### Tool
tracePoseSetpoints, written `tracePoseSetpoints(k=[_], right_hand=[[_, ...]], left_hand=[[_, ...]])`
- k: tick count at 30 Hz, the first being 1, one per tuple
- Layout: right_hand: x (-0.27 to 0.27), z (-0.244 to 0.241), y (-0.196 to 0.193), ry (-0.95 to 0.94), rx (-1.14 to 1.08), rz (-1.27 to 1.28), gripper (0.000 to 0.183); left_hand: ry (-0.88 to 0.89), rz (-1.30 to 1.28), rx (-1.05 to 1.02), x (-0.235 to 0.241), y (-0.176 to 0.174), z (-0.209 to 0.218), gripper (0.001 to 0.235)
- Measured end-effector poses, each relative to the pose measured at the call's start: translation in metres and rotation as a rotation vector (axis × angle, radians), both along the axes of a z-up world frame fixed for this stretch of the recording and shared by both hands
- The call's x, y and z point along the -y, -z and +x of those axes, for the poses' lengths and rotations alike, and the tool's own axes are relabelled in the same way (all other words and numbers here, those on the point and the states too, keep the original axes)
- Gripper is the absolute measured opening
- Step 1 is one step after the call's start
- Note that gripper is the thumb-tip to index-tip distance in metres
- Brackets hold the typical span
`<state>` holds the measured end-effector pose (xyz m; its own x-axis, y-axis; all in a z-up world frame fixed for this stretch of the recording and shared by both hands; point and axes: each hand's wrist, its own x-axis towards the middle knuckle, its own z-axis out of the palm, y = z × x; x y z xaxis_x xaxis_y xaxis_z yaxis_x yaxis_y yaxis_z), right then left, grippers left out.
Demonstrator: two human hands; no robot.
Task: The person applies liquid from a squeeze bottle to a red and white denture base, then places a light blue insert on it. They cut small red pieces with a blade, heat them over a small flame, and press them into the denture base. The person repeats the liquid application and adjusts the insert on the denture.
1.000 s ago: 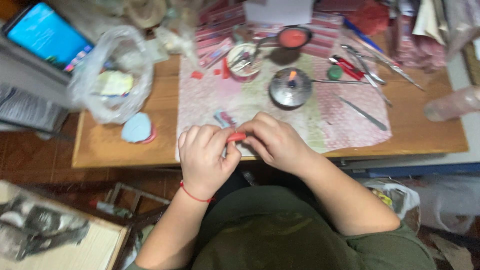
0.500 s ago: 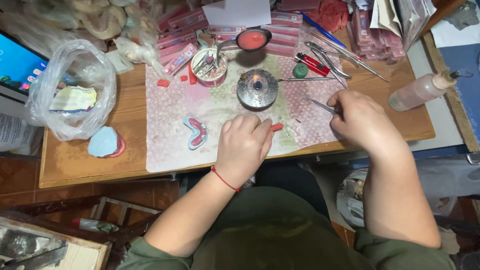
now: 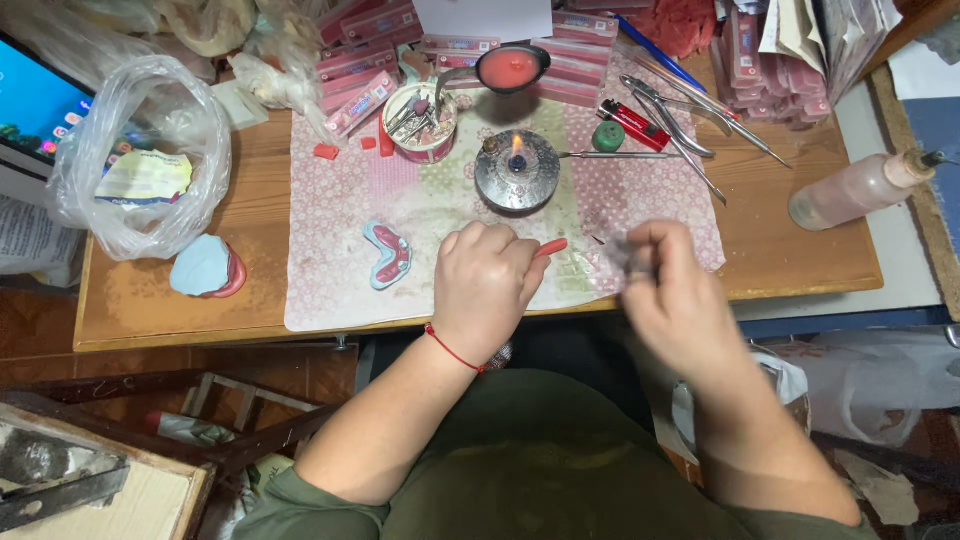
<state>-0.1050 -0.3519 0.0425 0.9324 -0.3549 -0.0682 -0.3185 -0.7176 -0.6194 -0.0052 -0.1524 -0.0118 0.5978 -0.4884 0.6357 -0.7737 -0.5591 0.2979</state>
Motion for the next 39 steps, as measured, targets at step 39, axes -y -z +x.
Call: tracePoseSetpoints(k=[39], right_hand=[[-0.036,-0.010,0.049,-0.217,0.318,-0.867,0.027]], left_hand=[[0.031,-0.003,0.086,0.008,-0.011,0.002,0.017]])
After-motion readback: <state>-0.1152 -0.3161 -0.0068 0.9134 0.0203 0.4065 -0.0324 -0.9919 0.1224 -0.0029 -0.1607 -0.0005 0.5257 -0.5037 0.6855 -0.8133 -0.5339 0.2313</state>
